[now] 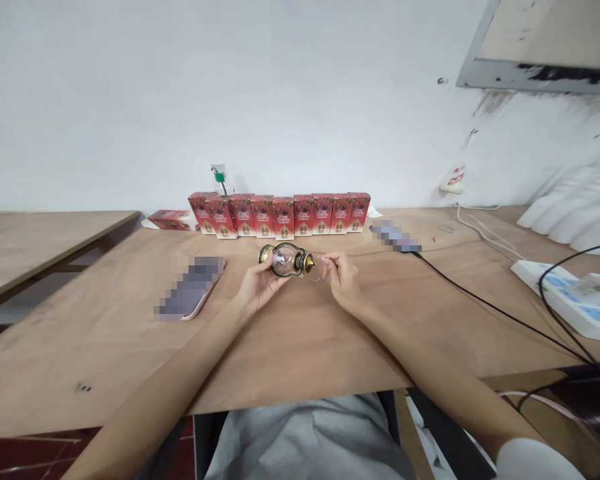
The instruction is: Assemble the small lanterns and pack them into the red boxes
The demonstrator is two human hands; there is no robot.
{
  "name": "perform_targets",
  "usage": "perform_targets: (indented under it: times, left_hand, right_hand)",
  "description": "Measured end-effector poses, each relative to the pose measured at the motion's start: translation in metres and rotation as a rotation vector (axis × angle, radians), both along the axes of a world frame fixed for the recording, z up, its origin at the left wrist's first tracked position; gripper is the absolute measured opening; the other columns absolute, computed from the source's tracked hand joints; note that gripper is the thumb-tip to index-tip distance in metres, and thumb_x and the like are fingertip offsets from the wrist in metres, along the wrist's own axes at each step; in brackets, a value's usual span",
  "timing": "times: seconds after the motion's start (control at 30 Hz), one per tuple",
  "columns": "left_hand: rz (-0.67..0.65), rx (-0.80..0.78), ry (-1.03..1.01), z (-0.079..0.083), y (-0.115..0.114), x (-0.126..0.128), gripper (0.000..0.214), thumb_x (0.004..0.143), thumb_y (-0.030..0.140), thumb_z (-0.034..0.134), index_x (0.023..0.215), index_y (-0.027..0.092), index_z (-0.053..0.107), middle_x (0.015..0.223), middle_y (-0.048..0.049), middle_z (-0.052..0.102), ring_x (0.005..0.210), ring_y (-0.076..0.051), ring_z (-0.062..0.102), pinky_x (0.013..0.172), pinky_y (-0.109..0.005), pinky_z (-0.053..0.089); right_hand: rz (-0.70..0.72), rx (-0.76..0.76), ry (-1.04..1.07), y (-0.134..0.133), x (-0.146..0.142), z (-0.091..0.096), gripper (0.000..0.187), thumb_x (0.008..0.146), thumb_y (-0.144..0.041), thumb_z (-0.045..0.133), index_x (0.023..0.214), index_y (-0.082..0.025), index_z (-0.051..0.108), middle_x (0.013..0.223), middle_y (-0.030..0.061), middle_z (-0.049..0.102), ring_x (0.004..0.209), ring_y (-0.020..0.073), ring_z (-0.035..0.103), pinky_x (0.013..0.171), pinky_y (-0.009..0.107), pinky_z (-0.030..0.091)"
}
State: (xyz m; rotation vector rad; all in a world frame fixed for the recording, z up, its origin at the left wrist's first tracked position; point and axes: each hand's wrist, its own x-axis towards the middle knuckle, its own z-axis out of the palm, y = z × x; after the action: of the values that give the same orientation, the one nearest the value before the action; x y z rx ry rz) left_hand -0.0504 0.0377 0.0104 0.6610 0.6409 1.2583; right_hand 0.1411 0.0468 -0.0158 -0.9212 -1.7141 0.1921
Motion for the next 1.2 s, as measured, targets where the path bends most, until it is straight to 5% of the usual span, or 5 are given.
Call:
perform_targets:
  times: [0.53, 1.2]
  left_hand:
    - [0.085, -0.008, -0.025, -0.0049, 0.0047, -0.0027, 0.028, 0.090, 0.018, 0.045, 0.110, 0.007, 0.060, 0.109, -0.0133, 0.067, 0.104, -0.021, 0.063, 0.091, -0.033, 0.054]
    - [0.021, -0.004, -0.035, -0.0016, 0.0001, -0.0011, 0.027, 0.091, 0.019, 0.041, 0.107, 0.010, 0.061, 0.108, -0.0112, 0.066, 0.102, -0.020, 0.063, 0.087, -0.031, 0.056]
  right_hand:
    - [0.140, 0.054, 0.023, -0.0005, 0.0004, -0.0013, 0.022, 0.095, -0.034, 0.035, 0.086, -0.021, 0.050, 0.060, -0.0030, 0.053, 0.054, 0.0109, 0.053, 0.061, 0.024, 0.045]
    - [0.145, -0.007, 0.073, 0.0014, 0.0000, -0.0011, 0.022, 0.095, -0.037, 0.037, 0.088, -0.021, 0.049, 0.058, -0.0046, 0.052, 0.052, 0.0104, 0.053, 0.059, 0.023, 0.044]
